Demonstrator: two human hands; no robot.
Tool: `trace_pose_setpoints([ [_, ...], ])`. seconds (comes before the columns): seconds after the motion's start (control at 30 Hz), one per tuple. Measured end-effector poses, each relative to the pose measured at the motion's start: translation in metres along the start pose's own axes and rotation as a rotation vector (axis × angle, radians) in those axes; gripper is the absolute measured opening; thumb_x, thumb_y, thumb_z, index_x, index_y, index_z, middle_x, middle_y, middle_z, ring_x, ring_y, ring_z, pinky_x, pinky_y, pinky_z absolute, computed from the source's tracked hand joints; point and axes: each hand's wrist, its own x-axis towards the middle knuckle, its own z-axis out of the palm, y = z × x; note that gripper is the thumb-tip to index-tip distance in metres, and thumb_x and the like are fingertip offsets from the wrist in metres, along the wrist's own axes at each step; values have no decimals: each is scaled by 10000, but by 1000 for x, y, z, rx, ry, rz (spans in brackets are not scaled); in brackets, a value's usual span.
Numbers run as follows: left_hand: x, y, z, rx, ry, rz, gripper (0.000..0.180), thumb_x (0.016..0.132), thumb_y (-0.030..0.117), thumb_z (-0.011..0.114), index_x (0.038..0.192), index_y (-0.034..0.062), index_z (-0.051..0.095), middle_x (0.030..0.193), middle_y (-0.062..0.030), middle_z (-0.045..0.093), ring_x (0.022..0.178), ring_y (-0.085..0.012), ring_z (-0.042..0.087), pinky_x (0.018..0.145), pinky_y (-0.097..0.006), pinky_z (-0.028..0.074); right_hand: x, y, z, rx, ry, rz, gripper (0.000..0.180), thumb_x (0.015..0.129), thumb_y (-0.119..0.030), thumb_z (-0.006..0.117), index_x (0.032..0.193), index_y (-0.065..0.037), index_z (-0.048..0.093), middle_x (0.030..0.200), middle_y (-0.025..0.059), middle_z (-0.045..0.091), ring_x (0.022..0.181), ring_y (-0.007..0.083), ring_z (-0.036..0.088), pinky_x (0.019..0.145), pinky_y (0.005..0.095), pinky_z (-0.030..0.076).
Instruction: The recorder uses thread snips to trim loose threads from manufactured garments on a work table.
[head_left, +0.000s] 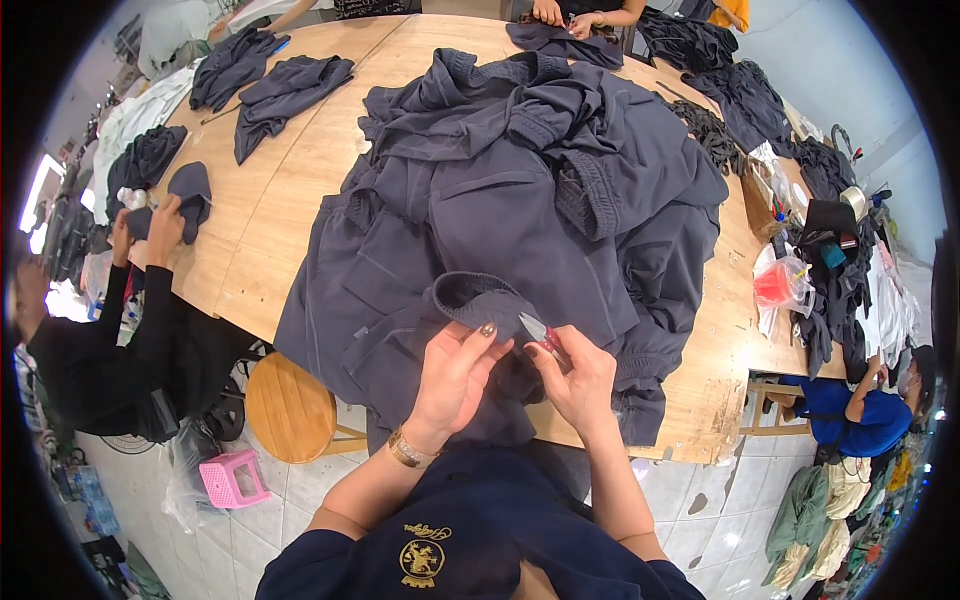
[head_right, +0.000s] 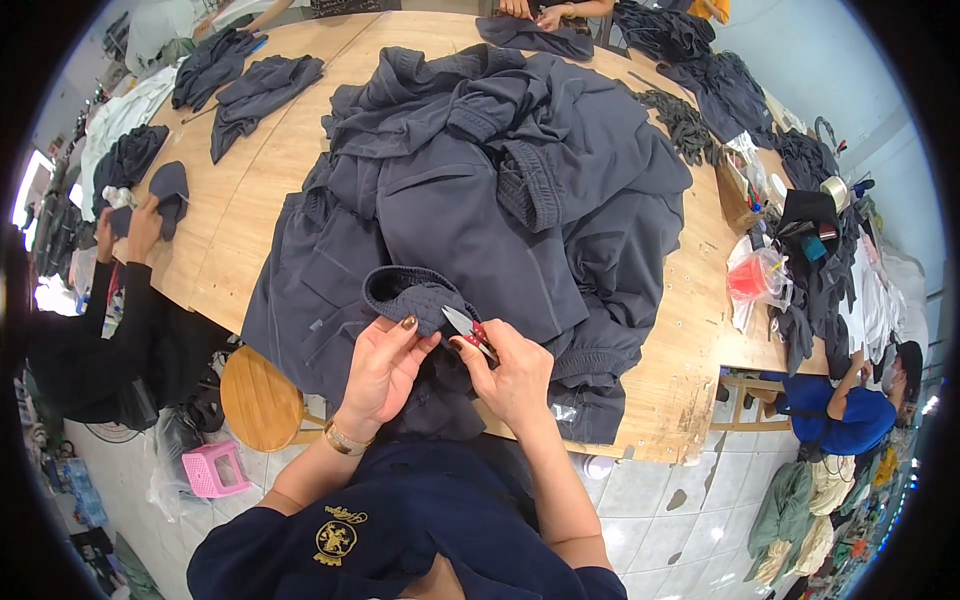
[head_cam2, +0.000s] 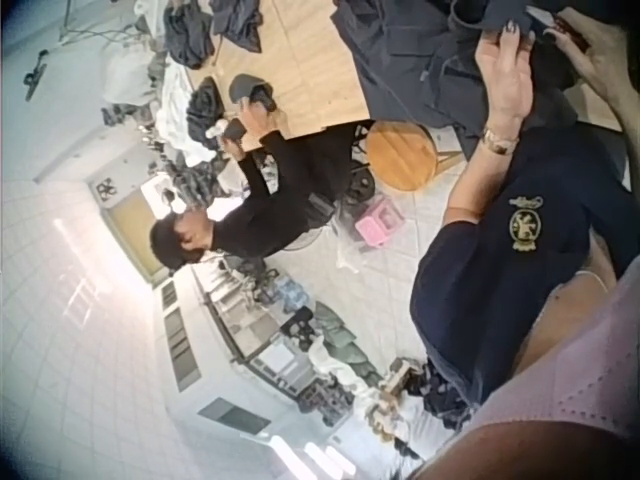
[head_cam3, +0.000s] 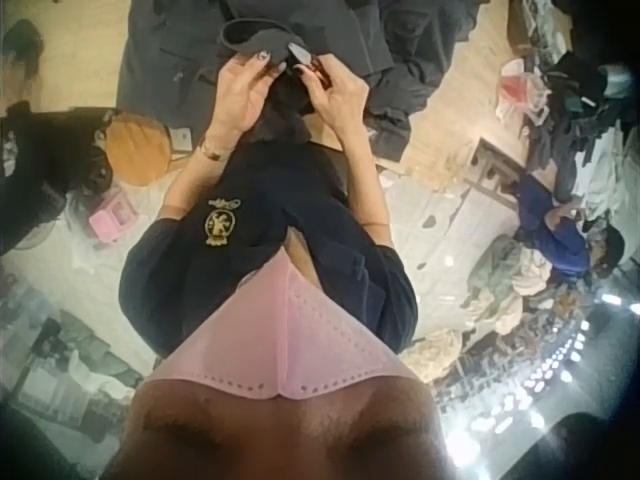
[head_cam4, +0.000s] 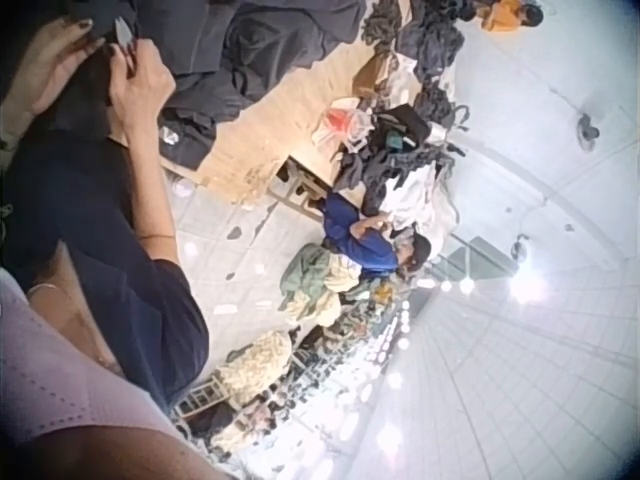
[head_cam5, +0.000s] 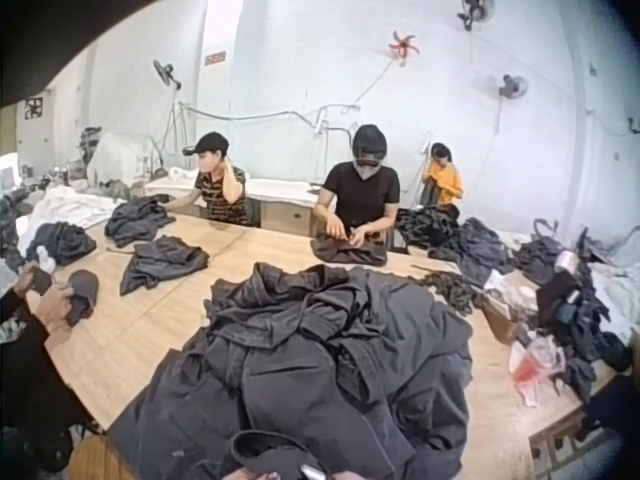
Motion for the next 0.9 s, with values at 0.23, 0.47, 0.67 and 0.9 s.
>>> trace_pose_setpoints([
  [0.23,-3,-1,7,65,13,41,207,910,66,520,1102,-6,548,1084,-77,598,996,-147,563,904,-314,460,4,-1,-1,-32,8,-48,274,784,-261,685,707,-50,528,612,78,520,493,253,524,467,322,393],
  [0.47,-2,-2,6,96,10,72,203,906,48,528,1103,7,555,1090,-73,596,1003,-149,562,910,-325,458,6,3,-3,-113,10,-94,268,782,-259,687,702,-56,532,610,74,519,486,249,518,462,318,390],
  [0.67,-1,-2,6,84,23,69,205,919,76,512,1105,-1,550,1088,-78,598,994,-144,565,896,-320,463,2,4,-4,-21,17,10,264,775,-267,694,722,-52,552,611,75,519,492,250,523,468,317,387],
  [0.9,-1,2,5,15,29,17,201,926,106,505,1089,-4,546,1072,-87,602,978,-147,572,872,-315,473,-2,7,-1,-47,24,-50,272,765,-281,698,716,-58,550,616,71,524,488,248,518,472,321,386],
])
